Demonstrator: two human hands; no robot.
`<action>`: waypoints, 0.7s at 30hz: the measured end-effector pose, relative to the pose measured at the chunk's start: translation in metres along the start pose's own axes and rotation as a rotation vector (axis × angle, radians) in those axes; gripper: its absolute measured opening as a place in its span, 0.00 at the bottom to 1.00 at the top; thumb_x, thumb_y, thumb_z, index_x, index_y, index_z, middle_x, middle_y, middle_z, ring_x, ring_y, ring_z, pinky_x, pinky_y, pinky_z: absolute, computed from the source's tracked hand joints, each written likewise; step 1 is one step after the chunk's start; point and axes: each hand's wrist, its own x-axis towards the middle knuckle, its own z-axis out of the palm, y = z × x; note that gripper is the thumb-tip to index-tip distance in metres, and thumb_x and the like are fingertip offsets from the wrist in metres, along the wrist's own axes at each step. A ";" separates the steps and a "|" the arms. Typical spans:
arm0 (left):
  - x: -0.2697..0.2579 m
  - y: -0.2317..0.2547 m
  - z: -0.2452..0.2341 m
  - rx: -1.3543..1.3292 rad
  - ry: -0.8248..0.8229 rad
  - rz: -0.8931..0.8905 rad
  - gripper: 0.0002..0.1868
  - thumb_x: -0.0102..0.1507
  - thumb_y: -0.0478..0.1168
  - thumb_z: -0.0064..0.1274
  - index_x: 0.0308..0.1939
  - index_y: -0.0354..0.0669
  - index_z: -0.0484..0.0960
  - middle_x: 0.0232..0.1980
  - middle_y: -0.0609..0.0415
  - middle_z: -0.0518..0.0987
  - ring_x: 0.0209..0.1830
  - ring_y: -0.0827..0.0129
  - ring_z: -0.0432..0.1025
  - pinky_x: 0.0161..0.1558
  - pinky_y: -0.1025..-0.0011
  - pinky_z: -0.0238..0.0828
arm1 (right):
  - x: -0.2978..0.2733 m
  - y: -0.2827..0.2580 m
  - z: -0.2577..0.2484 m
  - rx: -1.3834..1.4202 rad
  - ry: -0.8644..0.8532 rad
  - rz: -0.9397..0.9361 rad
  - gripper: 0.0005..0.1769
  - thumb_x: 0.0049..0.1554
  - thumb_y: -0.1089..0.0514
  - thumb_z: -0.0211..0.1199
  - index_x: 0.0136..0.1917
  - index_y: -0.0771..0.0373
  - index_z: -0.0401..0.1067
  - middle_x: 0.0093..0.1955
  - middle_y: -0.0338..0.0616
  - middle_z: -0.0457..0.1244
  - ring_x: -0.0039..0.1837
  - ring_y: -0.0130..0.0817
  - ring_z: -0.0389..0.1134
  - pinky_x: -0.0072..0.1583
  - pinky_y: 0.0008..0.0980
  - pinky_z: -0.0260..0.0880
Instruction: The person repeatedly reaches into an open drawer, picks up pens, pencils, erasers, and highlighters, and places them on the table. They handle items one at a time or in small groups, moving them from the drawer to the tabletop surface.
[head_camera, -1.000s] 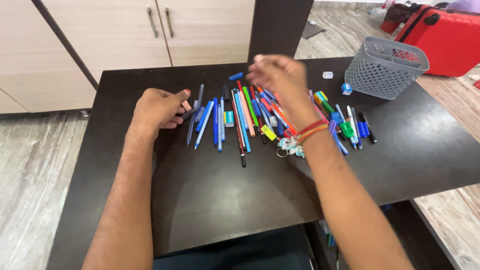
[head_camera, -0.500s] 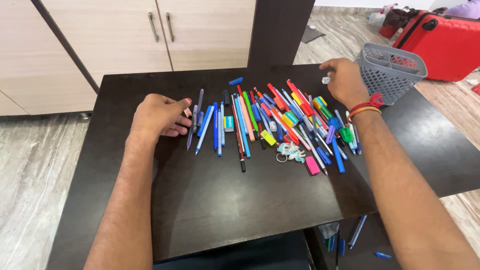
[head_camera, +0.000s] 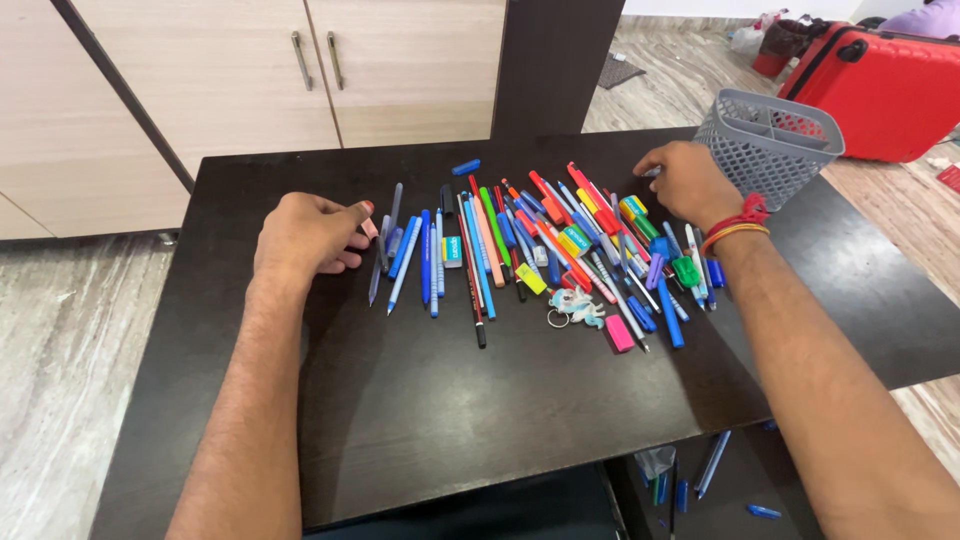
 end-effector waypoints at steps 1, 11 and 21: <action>0.001 0.000 0.000 0.006 0.005 -0.001 0.15 0.64 0.51 0.58 0.35 0.46 0.91 0.34 0.58 0.87 0.27 0.75 0.80 0.33 0.75 0.77 | -0.001 0.000 -0.002 0.077 0.010 0.016 0.18 0.53 0.73 0.63 0.55 0.64 0.80 0.51 0.57 0.71 0.54 0.46 0.74 0.58 0.40 0.73; 0.003 0.000 0.002 -0.015 0.167 0.102 0.14 0.63 0.51 0.61 0.38 0.45 0.89 0.28 0.59 0.84 0.23 0.76 0.76 0.31 0.74 0.73 | -0.003 0.012 -0.008 0.215 0.090 0.070 0.23 0.51 0.76 0.56 0.58 0.67 0.78 0.52 0.53 0.72 0.55 0.39 0.75 0.58 0.35 0.74; 0.010 -0.003 0.014 -0.068 0.259 0.437 0.10 0.63 0.45 0.61 0.39 0.43 0.89 0.29 0.57 0.85 0.28 0.75 0.80 0.36 0.73 0.74 | -0.008 0.014 0.003 0.048 -0.006 -0.025 0.21 0.55 0.69 0.62 0.62 0.64 0.75 0.56 0.60 0.69 0.57 0.54 0.71 0.60 0.44 0.71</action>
